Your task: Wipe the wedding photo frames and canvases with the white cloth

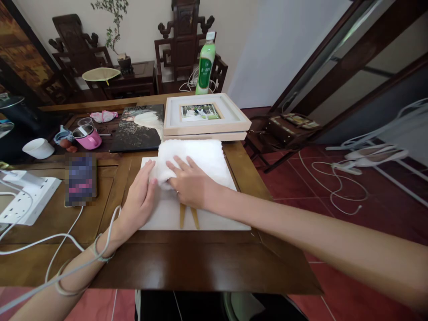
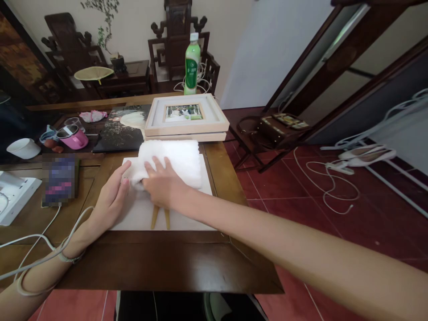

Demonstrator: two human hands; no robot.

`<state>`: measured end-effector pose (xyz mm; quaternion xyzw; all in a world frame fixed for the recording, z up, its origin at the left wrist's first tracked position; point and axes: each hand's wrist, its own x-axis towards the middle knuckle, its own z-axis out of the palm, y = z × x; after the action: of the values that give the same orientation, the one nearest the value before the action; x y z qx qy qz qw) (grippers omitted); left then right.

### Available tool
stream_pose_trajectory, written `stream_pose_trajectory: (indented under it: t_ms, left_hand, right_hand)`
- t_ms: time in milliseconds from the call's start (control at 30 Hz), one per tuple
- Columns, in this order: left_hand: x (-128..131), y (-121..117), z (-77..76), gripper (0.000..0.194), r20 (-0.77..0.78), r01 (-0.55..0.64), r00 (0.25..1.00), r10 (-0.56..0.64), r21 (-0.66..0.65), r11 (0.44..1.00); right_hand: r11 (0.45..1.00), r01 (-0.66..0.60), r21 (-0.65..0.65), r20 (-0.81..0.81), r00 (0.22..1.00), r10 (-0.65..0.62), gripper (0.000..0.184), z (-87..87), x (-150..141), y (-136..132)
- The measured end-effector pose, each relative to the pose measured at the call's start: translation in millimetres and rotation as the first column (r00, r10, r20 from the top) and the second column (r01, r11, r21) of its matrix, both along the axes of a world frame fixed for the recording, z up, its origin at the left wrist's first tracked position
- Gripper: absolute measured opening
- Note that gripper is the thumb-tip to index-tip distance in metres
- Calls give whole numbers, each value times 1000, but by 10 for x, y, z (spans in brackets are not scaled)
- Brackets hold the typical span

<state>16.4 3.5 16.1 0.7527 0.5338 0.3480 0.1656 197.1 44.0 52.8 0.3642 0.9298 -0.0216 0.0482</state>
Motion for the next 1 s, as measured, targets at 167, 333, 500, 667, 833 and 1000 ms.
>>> stream_pose_trajectory:
  t_ms: [167, 333, 500, 667, 833, 1000]
  left_hand:
    - [-8, 5, -4, 48, 40, -11, 999, 9, 41, 999]
    - [2, 4, 6, 48, 38, -23, 999, 21, 60, 998]
    - [8, 8, -16, 49, -41, -10, 999, 9, -22, 1000]
    - [-5, -3, -62, 49, -253, -5, 967, -23, -110, 994]
    - [20, -46, -35, 48, -477, 31, 876, -70, -90, 995]
    - [51, -50, -15, 46, -515, 31, 855, -63, -70, 997]
  right_hand:
    - [974, -225, -5, -7, 974, 225, 31, -30, -44, -211]
    - [889, -456, 39, -184, 871, 455, 26, -79, 201, -649]
    - [912, -407, -45, -260, 887, 383, 20, 21, 458, -742]
    - [976, -184, -120, -251, 957, 149, 33, 118, 555, -396]
    - [980, 91, -177, -367, 918, -152, 27, 90, 417, 34]
    - [969, -23, -246, -439, 894, -90, 20, 144, 10, 323]
